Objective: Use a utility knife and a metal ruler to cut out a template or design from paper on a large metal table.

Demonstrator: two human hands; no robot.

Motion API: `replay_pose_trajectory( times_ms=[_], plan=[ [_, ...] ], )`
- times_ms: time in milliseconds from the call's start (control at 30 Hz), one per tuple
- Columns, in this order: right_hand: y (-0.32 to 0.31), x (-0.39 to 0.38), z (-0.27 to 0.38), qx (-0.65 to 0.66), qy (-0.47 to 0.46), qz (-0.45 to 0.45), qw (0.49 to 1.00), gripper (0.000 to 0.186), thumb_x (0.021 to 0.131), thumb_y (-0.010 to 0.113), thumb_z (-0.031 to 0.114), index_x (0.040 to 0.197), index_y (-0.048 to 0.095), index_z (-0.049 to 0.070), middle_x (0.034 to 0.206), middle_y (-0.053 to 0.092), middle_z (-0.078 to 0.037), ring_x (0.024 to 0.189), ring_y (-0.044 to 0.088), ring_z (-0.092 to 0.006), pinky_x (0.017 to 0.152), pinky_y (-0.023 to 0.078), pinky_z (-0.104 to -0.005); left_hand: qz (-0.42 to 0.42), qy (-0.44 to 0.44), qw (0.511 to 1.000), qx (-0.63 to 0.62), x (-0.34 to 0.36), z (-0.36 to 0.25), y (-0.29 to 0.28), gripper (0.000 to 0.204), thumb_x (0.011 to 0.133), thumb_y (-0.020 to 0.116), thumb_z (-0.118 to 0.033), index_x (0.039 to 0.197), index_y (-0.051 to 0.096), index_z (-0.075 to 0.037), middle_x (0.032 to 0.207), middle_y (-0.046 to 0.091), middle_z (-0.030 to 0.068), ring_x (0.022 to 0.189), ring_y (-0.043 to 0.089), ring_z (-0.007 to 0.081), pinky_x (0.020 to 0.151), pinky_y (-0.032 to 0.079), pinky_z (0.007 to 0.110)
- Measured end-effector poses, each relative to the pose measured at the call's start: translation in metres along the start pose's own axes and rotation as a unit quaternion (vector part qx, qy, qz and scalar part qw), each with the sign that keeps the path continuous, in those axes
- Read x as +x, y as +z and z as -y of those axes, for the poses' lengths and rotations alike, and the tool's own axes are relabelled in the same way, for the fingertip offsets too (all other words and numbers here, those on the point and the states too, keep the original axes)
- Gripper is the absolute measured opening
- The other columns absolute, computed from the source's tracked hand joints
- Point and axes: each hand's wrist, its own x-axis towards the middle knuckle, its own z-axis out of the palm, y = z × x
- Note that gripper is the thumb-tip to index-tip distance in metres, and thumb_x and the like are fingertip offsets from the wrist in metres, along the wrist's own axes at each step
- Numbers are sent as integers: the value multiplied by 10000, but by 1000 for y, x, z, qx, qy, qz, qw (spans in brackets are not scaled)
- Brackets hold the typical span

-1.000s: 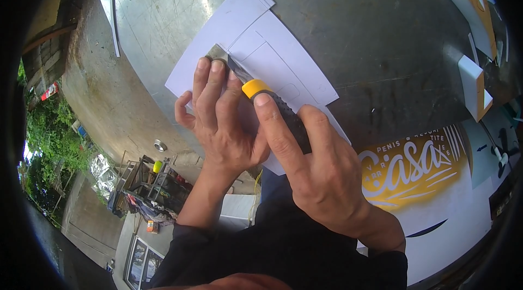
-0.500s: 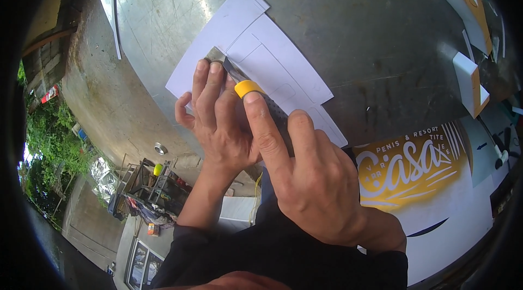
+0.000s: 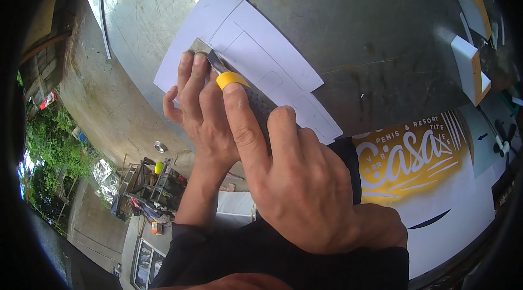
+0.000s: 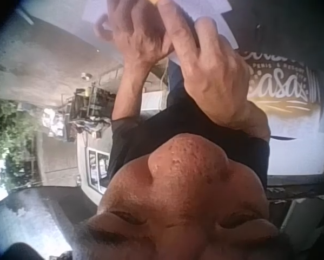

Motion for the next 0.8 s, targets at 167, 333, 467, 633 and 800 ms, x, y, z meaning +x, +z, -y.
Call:
replay_pose_trajectory(
  times_ms=[167, 333, 467, 633, 800],
  plan=[
    [1, -5, -1, -8, 0, 3, 1000, 588, 857, 643, -54, 1437, 607, 38, 865, 504, -91, 653, 611, -232, 574, 512, -361, -3, 1, 1000, 0, 0, 0, 2, 626, 918, 607, -477, 1361, 617, -34, 1503, 524, 143, 1460, 464, 325, 1135, 171, 500],
    [4, -11, -3, -8, 1, -10, 1000, 625, 830, 654, -46, 1446, 601, 44, 882, 508, -98, 655, 603, -236, 584, 514, -369, -8, 3, 1000, -10, 0, 0, 1, 645, 911, 615, -478, 1389, 601, -46, 1504, 519, 140, 1462, 461, 329, 1126, 176, 497],
    [3, -17, -5, -6, 9, 11, 1000, 642, 817, 658, -42, 1450, 597, 47, 900, 520, -102, 659, 604, -238, 586, 514, -372, -9, 8, 1000, -17, 1, 1, 1, 663, 886, 641, -466, 1402, 595, -52, 1503, 519, 133, 1465, 453, 333, 1124, 181, 496],
    [5, -28, -9, -9, 5, 5, 1000, 653, 815, 663, -48, 1457, 591, 51, 909, 527, -106, 657, 604, -241, 583, 515, -372, -5, 12, 1000, -14, 1, 1, 0, 675, 872, 656, -458, 1410, 592, -54, 1498, 520, 136, 1466, 450, 337, 1123, 183, 494],
    [5, -34, -11, -14, 7, 11, 1000, 642, 833, 662, -49, 1462, 585, 50, 910, 528, -110, 658, 606, -246, 578, 515, -375, 0, 14, 1000, -11, 2, 1, -1, 674, 872, 661, -452, 1413, 589, -56, 1503, 512, 140, 1464, 451, 337, 1119, 189, 488]
  ],
)
